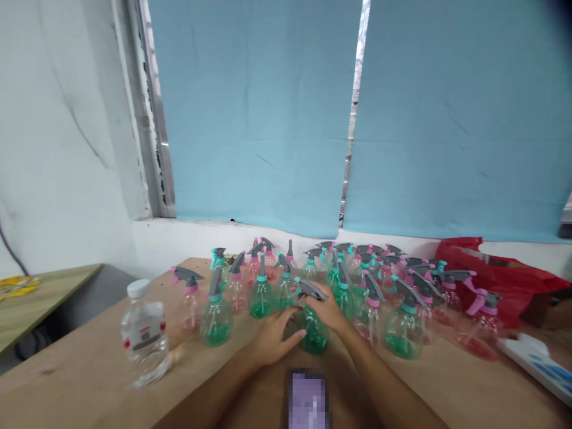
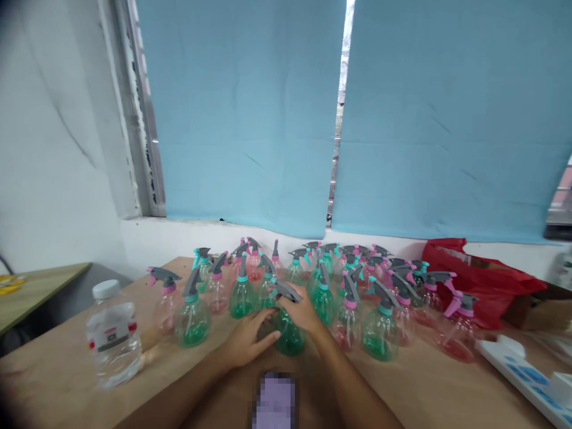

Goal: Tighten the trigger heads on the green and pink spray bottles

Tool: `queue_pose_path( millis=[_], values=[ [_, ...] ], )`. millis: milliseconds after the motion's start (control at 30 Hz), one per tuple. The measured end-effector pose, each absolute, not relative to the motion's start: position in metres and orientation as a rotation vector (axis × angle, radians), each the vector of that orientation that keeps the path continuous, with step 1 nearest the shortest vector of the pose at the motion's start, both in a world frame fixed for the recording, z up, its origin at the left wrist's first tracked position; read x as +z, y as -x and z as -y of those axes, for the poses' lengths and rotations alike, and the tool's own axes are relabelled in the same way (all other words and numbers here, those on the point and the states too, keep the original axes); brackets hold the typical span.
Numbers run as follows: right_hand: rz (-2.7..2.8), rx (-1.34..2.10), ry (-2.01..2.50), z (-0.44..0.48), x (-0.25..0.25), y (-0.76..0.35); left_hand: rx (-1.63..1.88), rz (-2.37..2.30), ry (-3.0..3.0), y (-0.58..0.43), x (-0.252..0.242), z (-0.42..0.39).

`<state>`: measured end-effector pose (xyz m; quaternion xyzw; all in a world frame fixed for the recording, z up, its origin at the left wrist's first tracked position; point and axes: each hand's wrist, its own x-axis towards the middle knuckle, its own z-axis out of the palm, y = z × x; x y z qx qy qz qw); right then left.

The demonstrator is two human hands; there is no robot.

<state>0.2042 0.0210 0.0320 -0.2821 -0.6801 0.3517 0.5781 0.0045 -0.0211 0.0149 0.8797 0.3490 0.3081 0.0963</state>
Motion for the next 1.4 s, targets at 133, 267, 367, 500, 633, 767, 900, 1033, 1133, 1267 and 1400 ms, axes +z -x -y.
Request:
queue_pose_path(
  millis=[133,267,367,500,633,767,900,1033,1133,1267,1400],
  values=[
    [1.492,0.795,0.713,-0.034,0.025,-0.221,0.817,-1.007,-2.602,-0.007,0.013,0.02],
    [1.431,0.858,0.689,-0.032,0.026,-0.224,0.748,-1.093,-2.691,-0.007,0.009,0.016],
    [1.443,0.964,0.621,-0.027,0.03,-0.221,0.607,-1.115,-2.739,-0.004,0.002,0.012],
    [1.416,0.967,0.633,-0.023,0.035,-0.216,0.43,-1.091,-2.797,0.003,-0.007,0.008],
    [1.384,0.951,0.652,-0.022,0.035,-0.215,0.324,-1.064,-2.785,0.005,-0.006,0.008],
    [1.393,0.96,0.687,-0.022,0.034,-0.217,0.297,-1.072,-2.778,0.004,-0.003,0.009],
    [1.428,0.976,0.669,-0.024,0.031,-0.218,0.293,-1.075,-2.764,0.005,-0.006,0.007],
    [1.465,0.976,0.635,-0.024,0.028,-0.218,0.288,-1.05,-2.77,0.007,-0.007,0.006],
    [1.453,0.941,0.65,-0.023,0.028,-0.217,0.282,-1.034,-2.793,0.006,-0.004,0.008],
    [1.47,0.886,0.692,-0.022,0.03,-0.217,0.263,-1.032,-2.788,0.006,-0.003,0.008],
    [1.443,0.957,0.69,-0.019,0.033,-0.215,0.268,-1.032,-2.781,0.007,-0.004,0.007]
  ],
)
